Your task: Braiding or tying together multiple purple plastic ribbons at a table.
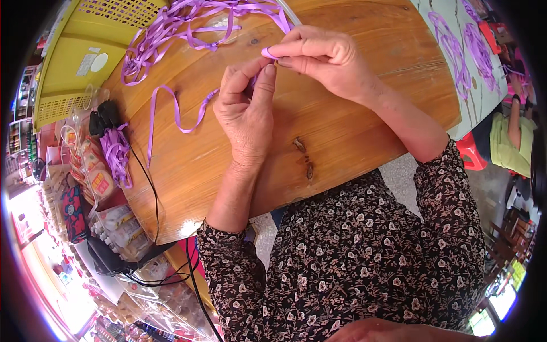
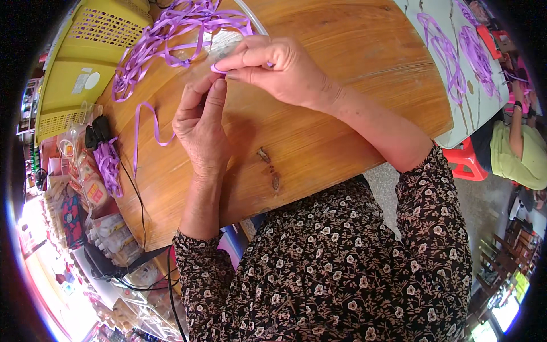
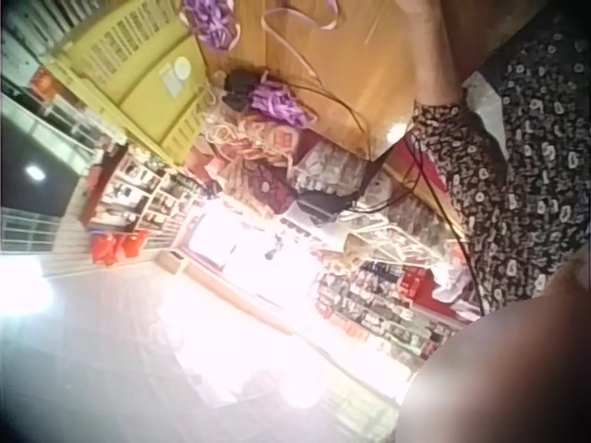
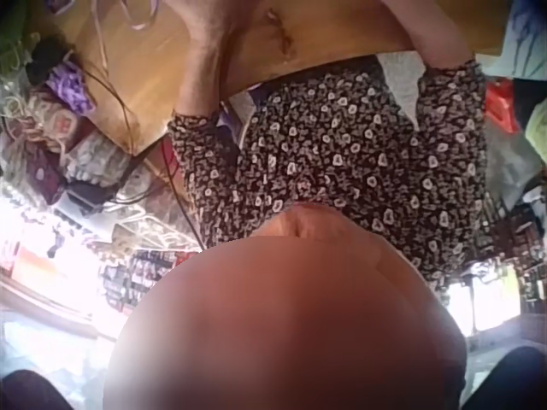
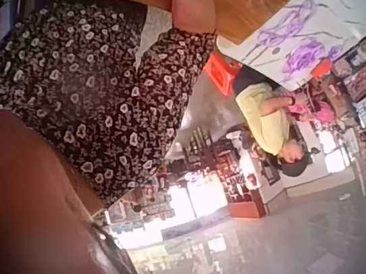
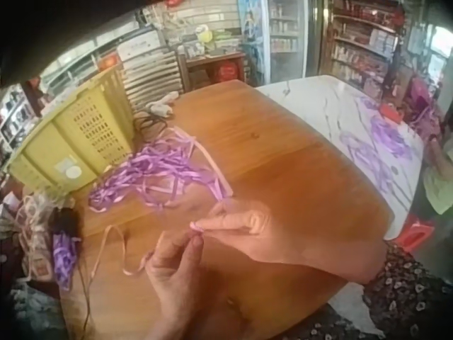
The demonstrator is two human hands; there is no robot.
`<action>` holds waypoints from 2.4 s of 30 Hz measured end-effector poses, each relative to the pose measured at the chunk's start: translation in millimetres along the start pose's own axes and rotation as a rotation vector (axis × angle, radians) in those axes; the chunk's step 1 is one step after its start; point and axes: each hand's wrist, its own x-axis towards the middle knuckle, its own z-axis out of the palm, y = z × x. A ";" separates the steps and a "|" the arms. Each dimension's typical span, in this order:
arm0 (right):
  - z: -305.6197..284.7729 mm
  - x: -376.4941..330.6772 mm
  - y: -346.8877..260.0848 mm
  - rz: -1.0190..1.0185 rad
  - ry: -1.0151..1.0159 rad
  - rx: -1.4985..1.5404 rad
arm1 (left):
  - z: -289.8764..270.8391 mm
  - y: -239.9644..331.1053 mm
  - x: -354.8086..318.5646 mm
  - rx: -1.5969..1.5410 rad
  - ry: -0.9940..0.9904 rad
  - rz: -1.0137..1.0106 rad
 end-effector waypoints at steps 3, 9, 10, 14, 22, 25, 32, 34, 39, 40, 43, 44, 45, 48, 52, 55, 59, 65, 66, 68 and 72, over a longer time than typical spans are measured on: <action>2.4 -2.4 -0.8 -0.102 0.041 -0.279 | 7.0 7.0 -2.4 -0.145 0.009 -0.143; 8.4 -0.6 -4.9 -0.207 0.108 -0.348 | 6.1 3.4 -3.1 -0.130 0.060 -0.157; 8.8 -1.0 -6.9 -0.203 0.108 -0.346 | 6.1 5.1 -3.0 -0.109 0.062 -0.144; 6.2 -1.3 -5.4 0.216 0.051 0.045 | 5.3 8.4 -1.7 -0.293 0.073 -0.238; -2.4 -0.1 7.2 0.281 -0.121 0.254 | 4.5 13.5 -1.9 -0.300 0.025 -0.357; -8.9 2.5 4.3 -0.207 -0.049 -0.355 | -1.6 12.9 1.0 -0.200 -0.039 -0.396; -24.3 12.9 -3.7 -0.719 -0.140 -0.514 | -19.0 11.3 13.0 -0.263 -0.222 -0.575; -30.7 18.8 9.6 -0.943 -0.155 -0.624 | -20.4 9.2 15.5 -0.264 -0.283 -0.595; -20.6 12.6 2.5 -0.773 -0.119 -0.307 | -24.2 9.8 15.8 -0.320 -0.332 -0.633; -23.1 14.8 4.5 -0.774 -0.121 -0.303 | -25.2 8.5 15.1 -0.331 -0.342 -0.638; -34.9 19.7 8.5 -0.958 -0.081 -0.719 | -21.0 8.6 14.2 -0.308 -0.305 -0.641; -32.3 17.4 11.5 -0.851 -0.048 -0.672 | -18.4 9.0 13.0 -0.307 -0.304 -0.638; -29.8 15.7 14.0 -0.746 -0.016 -0.623 | -14.4 10.0 10.7 -0.323 -0.230 -0.597; -22.0 11.9 14.4 -0.598 0.021 -0.442 | -10.8 9.1 7.8 -0.327 -0.130 -0.517; -17.8 9.0 -1.0 -0.540 -0.010 -0.374 | -7.0 9.3 6.3 -0.279 -0.094 -0.398; -14.0 3.0 -25.5 -0.086 -0.027 -0.198 | -3.8 10.8 4.1 -0.275 -0.093 -0.355; -11.8 2.8 -25.3 0.272 -0.022 -0.031 | -1.8 12.2 3.7 -0.296 -0.106 -0.332; -13.2 2.0 -15.0 0.606 -0.031 0.549 | -0.7 15.2 -0.1 -0.520 -0.092 -0.340; -11.6 1.4 -13.6 0.712 -0.013 0.764 | -2.2 15.1 -0.8 -0.573 -0.103 -0.336; -10.7 0.1 -11.5 0.767 -0.007 0.871 | -3.1 15.2 -1.4 -0.628 -0.117 -0.333; -11.8 -1.2 -12.2 0.781 -0.009 0.870 | -2.7 15.6 -0.7 -0.702 -0.117 -0.399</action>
